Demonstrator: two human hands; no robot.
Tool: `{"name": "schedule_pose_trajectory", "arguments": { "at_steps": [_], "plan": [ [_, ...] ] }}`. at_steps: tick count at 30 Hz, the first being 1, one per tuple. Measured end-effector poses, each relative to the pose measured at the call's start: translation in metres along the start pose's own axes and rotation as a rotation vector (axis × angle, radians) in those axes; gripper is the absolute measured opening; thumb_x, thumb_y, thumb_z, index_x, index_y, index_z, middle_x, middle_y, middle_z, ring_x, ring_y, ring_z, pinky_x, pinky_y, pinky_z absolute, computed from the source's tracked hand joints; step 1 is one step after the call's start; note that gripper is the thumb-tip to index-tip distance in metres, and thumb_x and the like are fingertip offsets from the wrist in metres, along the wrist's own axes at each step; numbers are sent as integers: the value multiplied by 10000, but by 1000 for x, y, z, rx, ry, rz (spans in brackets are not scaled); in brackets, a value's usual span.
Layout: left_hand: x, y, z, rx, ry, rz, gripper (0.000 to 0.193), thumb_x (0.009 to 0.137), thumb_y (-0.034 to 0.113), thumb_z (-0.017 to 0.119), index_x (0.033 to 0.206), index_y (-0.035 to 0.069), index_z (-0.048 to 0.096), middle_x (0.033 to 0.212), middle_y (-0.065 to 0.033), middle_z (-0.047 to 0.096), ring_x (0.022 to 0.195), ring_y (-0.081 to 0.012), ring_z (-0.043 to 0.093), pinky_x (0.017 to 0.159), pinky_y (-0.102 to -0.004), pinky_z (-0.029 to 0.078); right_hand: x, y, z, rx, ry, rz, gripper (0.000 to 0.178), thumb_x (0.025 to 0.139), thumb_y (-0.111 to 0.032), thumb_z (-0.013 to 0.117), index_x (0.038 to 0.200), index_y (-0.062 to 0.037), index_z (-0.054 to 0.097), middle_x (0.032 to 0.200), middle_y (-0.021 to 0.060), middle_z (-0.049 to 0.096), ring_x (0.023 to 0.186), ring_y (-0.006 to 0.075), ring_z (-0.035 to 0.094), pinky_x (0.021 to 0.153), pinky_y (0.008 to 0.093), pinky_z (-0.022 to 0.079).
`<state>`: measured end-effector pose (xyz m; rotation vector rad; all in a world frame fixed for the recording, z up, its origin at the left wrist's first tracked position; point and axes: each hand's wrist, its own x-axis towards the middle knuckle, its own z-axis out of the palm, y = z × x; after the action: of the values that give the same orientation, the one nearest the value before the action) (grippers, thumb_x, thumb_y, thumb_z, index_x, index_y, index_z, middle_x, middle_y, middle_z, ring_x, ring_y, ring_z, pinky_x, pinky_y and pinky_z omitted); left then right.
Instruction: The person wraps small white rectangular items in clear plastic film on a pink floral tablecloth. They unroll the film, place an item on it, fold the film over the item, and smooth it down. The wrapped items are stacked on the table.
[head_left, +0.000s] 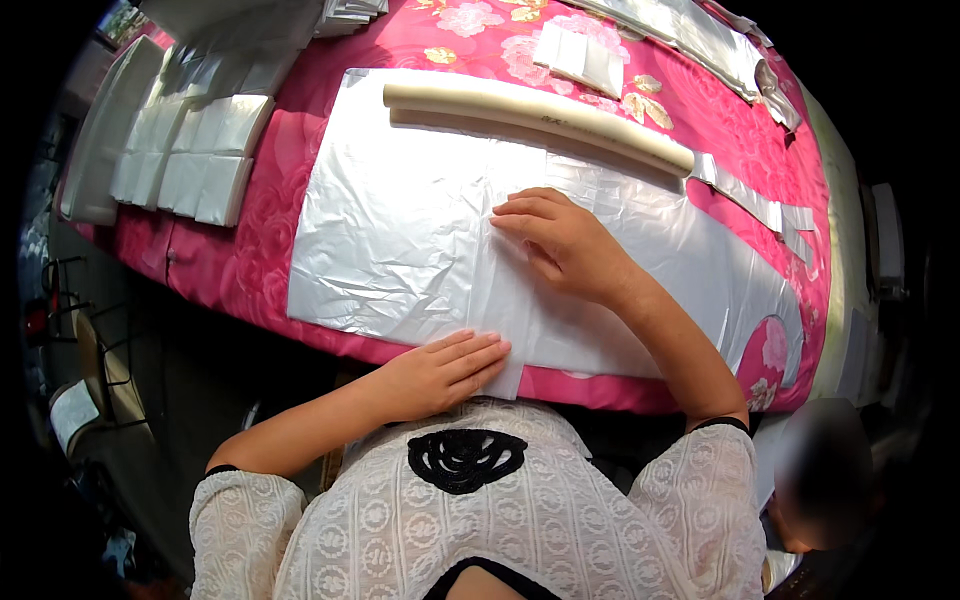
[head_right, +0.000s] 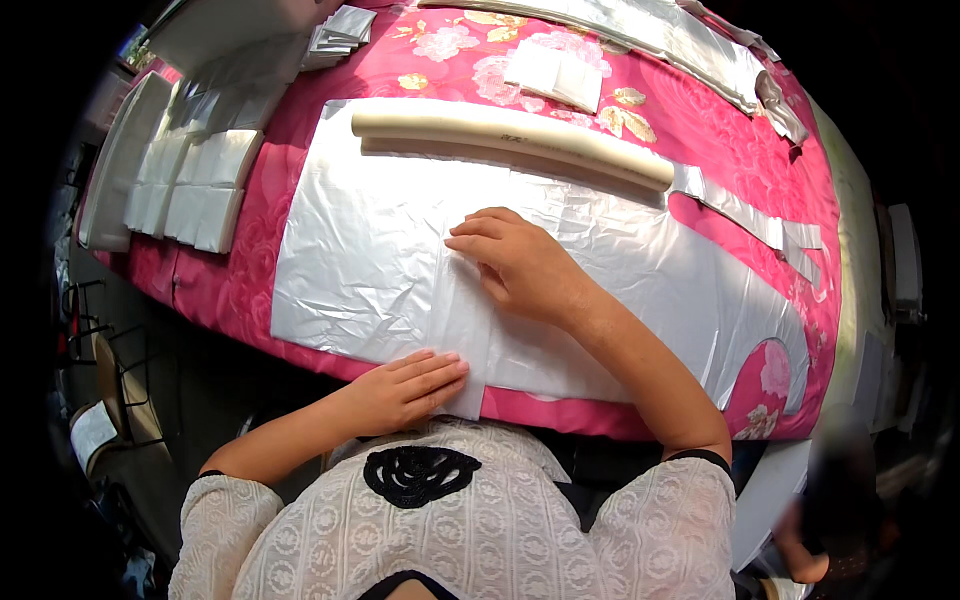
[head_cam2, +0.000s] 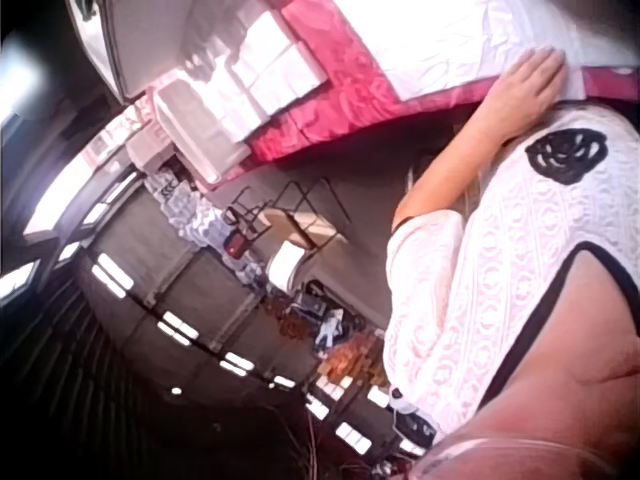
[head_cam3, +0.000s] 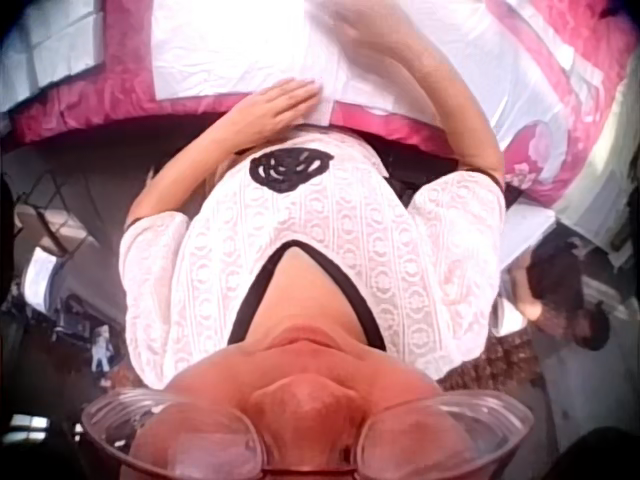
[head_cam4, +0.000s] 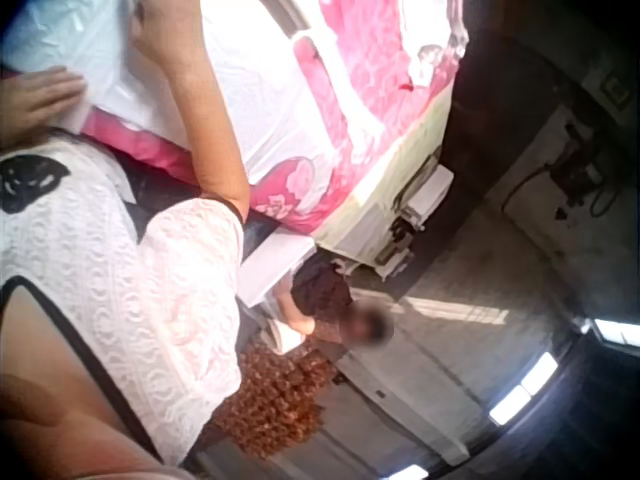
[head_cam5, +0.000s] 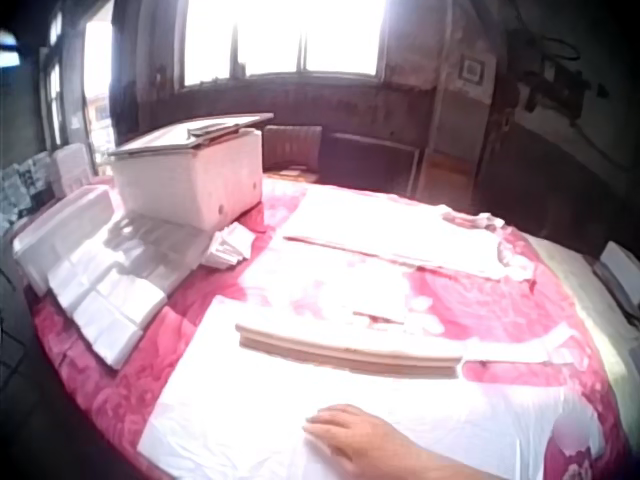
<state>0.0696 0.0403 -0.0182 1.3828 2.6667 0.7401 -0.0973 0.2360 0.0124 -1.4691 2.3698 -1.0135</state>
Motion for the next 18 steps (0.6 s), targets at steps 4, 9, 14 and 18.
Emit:
{"name": "schedule_pose_trajectory", "arguments": {
  "at_steps": [4, 9, 14, 18],
  "plan": [
    [-1, -7, -8, -85, 79, 117, 390, 791, 117, 509, 1158, -11, 542, 1303, -150, 471, 1219, -269, 454, 1017, -408, 381, -41, -30, 19, -28, -96, -78, 490, 663, 56, 553, 1145, -29, 559, 1259, 123, 504, 1194, 306, 448, 980, 378, 402],
    [8, -16, -22, -260, 299, 141, 411, 759, 122, 565, 1153, 5, 550, 1244, -142, 525, 1159, -274, 512, 976, -402, 426, -54, -40, 29, -110, 23, -24, 394, 706, -38, 584, 1099, -9, 572, 1196, 125, 537, 1128, 292, 499, 945, 366, 428],
    [26, -25, -30, 99, 96, -159, 644, 633, 220, 655, 1210, -13, 489, 1276, -153, 487, 1185, -274, 476, 992, -401, 379, -56, -37, 37, -230, 206, 6, 386, 656, -3, 634, 1040, -44, 618, 1073, 92, 597, 977, 272, 572, 813, 354, 494],
    [33, -30, -23, 74, 259, -190, 563, 688, 181, 610, 1213, 10, 502, 1119, -143, 592, 1035, -287, 576, 879, -391, 447, -58, -31, 33, -175, 210, 34, 332, 681, 9, 631, 1006, -59, 645, 969, 75, 627, 870, 238, 598, 720, 331, 501]
  ]
}}
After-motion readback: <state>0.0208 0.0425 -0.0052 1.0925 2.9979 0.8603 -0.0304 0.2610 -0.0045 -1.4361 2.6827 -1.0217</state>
